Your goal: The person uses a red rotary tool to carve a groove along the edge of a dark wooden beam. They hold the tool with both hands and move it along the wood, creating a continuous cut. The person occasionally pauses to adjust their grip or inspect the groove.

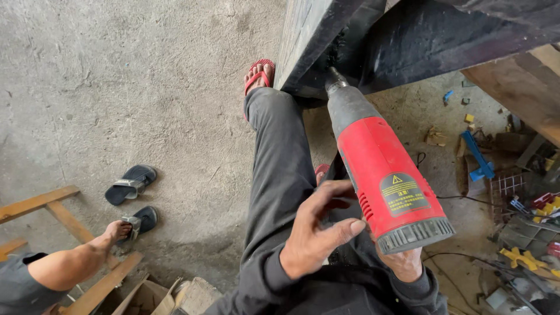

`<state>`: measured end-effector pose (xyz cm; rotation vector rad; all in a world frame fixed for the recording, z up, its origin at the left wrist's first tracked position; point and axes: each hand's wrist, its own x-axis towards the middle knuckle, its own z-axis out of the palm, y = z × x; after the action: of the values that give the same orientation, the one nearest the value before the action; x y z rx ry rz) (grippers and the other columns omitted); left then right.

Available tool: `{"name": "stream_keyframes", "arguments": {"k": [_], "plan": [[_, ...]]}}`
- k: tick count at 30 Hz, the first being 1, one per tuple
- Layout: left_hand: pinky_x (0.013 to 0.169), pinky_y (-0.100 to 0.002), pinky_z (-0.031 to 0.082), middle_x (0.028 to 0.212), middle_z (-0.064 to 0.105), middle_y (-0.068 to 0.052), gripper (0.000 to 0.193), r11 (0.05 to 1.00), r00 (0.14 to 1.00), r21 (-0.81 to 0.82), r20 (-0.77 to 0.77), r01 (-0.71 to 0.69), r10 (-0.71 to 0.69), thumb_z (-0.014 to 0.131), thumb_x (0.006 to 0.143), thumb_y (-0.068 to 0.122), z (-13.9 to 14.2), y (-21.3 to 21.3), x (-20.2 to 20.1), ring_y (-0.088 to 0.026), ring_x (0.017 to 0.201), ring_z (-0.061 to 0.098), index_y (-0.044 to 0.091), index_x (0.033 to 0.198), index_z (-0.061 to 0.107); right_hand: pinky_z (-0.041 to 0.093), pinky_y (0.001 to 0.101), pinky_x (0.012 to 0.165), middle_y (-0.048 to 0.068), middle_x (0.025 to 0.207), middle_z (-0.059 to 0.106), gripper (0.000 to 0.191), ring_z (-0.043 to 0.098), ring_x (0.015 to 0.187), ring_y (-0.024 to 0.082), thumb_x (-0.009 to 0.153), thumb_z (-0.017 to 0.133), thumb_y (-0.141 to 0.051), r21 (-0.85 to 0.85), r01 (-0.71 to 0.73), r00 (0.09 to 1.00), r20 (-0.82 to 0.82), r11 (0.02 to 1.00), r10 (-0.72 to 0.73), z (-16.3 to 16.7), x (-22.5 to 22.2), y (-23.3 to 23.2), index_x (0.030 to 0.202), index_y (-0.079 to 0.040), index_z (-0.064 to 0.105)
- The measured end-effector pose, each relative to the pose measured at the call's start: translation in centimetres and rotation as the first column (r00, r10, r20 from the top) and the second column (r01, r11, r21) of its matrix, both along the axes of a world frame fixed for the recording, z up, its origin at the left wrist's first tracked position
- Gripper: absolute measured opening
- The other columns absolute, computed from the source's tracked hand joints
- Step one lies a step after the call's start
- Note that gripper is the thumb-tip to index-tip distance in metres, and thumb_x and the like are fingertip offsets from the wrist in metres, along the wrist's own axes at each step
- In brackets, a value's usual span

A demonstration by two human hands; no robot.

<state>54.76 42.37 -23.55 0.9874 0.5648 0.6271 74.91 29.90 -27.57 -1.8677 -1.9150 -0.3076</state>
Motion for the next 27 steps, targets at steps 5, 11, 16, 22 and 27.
{"name": "stream_keyframes", "arguments": {"k": [5, 11, 16, 22, 27], "plan": [[0.111, -0.041, 0.044, 0.136, 0.057, -0.021, 0.062, 0.873, 0.984, 0.459, -0.138, 0.165, -0.114, 0.061, 0.099, 0.026, 7.1, 3.0, -5.7, -0.031, 0.128, 0.057, -0.013, 0.145, 0.048, 0.052, 0.0400, 0.071, 0.002, 0.086, 0.068, 0.009, 0.066, 0.076, 0.020, 0.086, 0.072, -0.008, -0.180, 0.010, 0.967, -0.250, 0.984, -0.056, 2.5, -0.2, 2.4, 0.094, -0.012, 0.070], [0.110, -0.046, 0.043, 0.137, 0.054, -0.031, 0.058, -0.817, 0.136, -0.405, -0.858, 0.411, 0.494, 0.048, 0.104, 0.022, -2.0, 14.8, -32.9, -0.040, 0.130, 0.055, -0.019, 0.145, 0.044, 0.050, 0.0328, 0.059, 0.003, 0.077, 0.065, 0.009, 0.063, 0.064, 0.016, 0.091, 0.070, 0.002, -0.093, 0.055, 0.880, -0.466, 0.994, -0.092, 4.1, -1.0, 5.8, 0.090, -0.006, 0.066], [0.109, -0.051, 0.042, 0.139, 0.052, -0.039, 0.057, -0.898, 0.052, -0.411, -0.905, 0.160, 0.423, 0.037, 0.107, 0.019, -7.9, 14.4, -39.1, -0.047, 0.132, 0.054, -0.023, 0.145, 0.040, 0.056, 0.0292, 0.063, -0.003, 0.079, 0.062, 0.019, 0.064, 0.064, 0.013, 0.094, 0.072, 0.003, -0.135, -0.010, 0.671, -0.735, 0.991, -0.093, 4.0, -0.4, 7.4, 0.090, -0.013, 0.062], [0.108, -0.052, 0.042, 0.139, 0.052, -0.044, 0.059, -0.917, 0.081, -0.393, -0.914, 0.064, 0.397, 0.034, 0.109, 0.015, -7.5, 14.7, -38.3, -0.051, 0.130, 0.056, -0.028, 0.149, 0.038, 0.052, 0.0470, 0.079, 0.009, 0.097, 0.068, 0.021, 0.067, 0.090, 0.030, 0.084, 0.078, 0.002, 0.019, 0.016, 0.970, -0.244, 1.000, -0.011, 1.1, 1.9, 8.7, 0.102, -0.006, 0.069], [0.100, -0.046, 0.045, 0.128, 0.057, -0.035, 0.047, -0.899, 0.088, -0.416, -0.899, 0.137, 0.429, 0.041, 0.107, 0.013, -5.9, 16.5, -37.0, -0.043, 0.118, 0.059, -0.020, 0.140, 0.043, 0.054, 0.0516, 0.092, 0.016, 0.117, 0.068, 0.036, 0.067, 0.107, 0.039, 0.077, 0.071, 0.002, -0.057, 0.063, 0.987, -0.145, 0.996, -0.071, -2.0, 4.1, 8.6, 0.113, -0.002, 0.069]]}}
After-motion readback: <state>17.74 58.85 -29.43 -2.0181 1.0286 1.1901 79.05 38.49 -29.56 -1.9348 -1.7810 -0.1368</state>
